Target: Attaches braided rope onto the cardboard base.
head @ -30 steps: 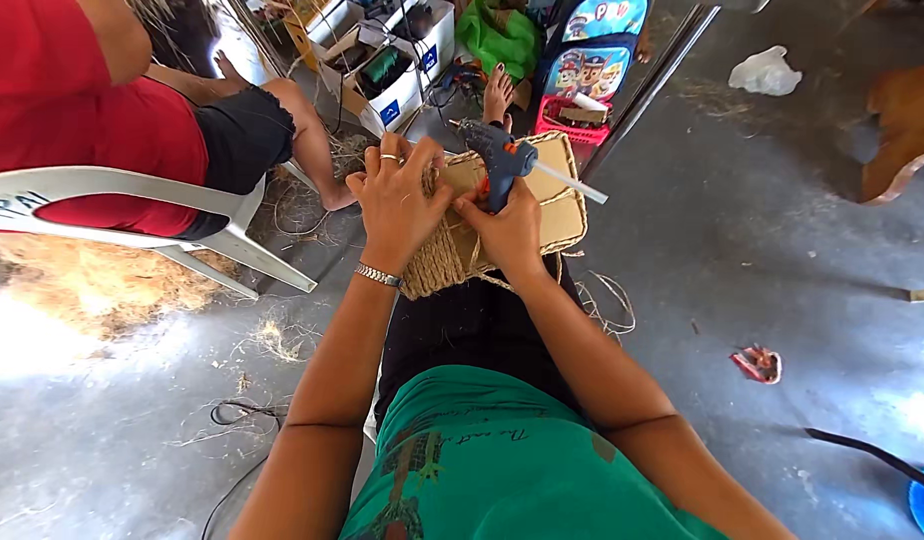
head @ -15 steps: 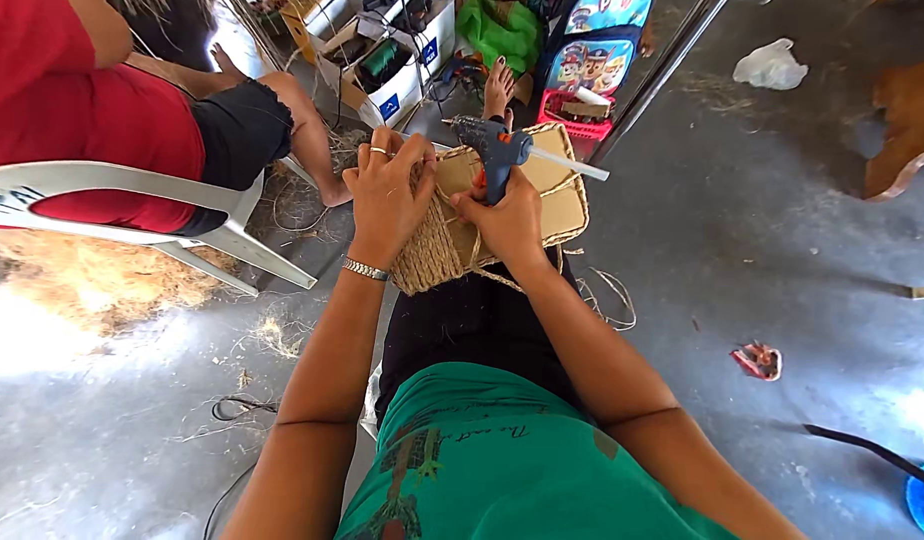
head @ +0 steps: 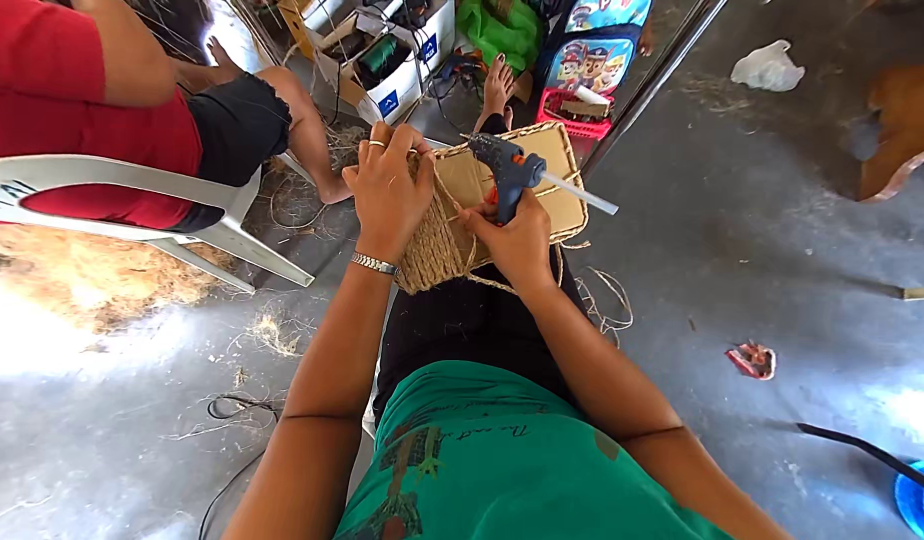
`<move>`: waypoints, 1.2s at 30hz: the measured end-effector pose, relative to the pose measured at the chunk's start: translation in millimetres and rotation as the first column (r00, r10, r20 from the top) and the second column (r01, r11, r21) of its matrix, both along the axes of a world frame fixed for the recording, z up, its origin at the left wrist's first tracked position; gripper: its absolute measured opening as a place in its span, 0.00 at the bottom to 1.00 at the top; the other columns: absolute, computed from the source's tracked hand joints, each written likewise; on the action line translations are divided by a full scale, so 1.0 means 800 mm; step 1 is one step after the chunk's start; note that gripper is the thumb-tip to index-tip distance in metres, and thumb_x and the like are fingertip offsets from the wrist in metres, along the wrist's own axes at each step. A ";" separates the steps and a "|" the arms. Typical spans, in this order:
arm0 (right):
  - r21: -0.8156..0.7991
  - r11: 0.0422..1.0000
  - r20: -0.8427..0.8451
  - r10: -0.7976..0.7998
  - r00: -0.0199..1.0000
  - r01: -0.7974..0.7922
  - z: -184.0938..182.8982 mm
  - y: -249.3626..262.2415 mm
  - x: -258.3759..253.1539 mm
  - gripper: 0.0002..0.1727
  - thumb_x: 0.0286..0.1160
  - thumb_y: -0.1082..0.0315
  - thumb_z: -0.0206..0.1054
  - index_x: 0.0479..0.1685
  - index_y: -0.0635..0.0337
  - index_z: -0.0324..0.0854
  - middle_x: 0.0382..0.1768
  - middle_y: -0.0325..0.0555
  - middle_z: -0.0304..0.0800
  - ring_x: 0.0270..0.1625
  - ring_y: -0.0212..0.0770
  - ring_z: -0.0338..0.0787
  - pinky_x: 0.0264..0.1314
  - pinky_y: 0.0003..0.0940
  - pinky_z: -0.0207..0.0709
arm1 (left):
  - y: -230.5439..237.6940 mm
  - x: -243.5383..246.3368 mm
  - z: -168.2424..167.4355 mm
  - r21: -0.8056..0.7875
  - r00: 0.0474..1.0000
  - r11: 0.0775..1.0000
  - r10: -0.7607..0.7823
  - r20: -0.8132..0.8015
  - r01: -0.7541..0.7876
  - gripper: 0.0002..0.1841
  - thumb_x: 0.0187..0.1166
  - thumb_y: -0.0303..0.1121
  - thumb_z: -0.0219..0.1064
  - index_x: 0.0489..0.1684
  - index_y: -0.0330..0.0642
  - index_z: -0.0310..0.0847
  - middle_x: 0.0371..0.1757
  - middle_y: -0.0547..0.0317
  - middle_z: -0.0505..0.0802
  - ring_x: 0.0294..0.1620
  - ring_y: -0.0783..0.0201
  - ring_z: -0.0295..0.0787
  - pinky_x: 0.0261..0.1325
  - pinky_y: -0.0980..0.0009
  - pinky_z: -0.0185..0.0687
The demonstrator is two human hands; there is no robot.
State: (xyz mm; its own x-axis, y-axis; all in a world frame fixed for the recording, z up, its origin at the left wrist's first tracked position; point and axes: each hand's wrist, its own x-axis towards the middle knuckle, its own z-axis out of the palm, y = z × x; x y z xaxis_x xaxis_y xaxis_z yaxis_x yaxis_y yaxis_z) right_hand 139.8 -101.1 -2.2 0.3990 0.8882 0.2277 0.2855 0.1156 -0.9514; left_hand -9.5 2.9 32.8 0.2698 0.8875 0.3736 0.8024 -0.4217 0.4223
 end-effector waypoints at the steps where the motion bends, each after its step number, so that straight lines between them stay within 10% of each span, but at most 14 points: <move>1: -0.016 1.000 -0.003 -0.003 1.000 0.003 0.000 0.000 0.000 0.22 0.65 0.68 0.83 0.54 0.62 0.77 0.38 0.40 0.97 0.37 0.33 0.97 0.46 0.32 0.94 | -0.001 0.001 0.000 0.001 1.000 1.000 0.005 -0.006 -0.005 0.13 0.82 0.47 0.59 0.52 0.55 0.84 0.58 0.55 0.86 0.61 0.47 0.81 0.53 0.42 0.67; 17: -0.216 0.973 0.068 0.093 0.993 -0.076 0.018 0.002 0.003 0.25 0.62 0.65 0.84 0.56 0.60 0.79 0.39 0.39 0.96 0.37 0.33 0.95 0.45 0.35 0.91 | -0.009 0.002 -0.003 0.056 1.000 0.998 -0.006 -0.014 0.007 0.12 0.83 0.49 0.60 0.52 0.58 0.83 0.54 0.54 0.85 0.58 0.46 0.80 0.50 0.44 0.65; 36: -0.005 1.000 0.123 -0.028 0.992 0.029 -0.005 -0.013 -0.010 0.22 0.61 0.63 0.85 0.49 0.63 0.82 0.36 0.39 0.93 0.33 0.28 0.91 0.39 0.26 0.88 | -0.014 -0.013 0.001 0.017 0.997 0.997 -0.080 0.015 0.080 0.16 0.75 0.51 0.65 0.57 0.60 0.84 0.57 0.55 0.84 0.62 0.47 0.78 0.52 0.43 0.65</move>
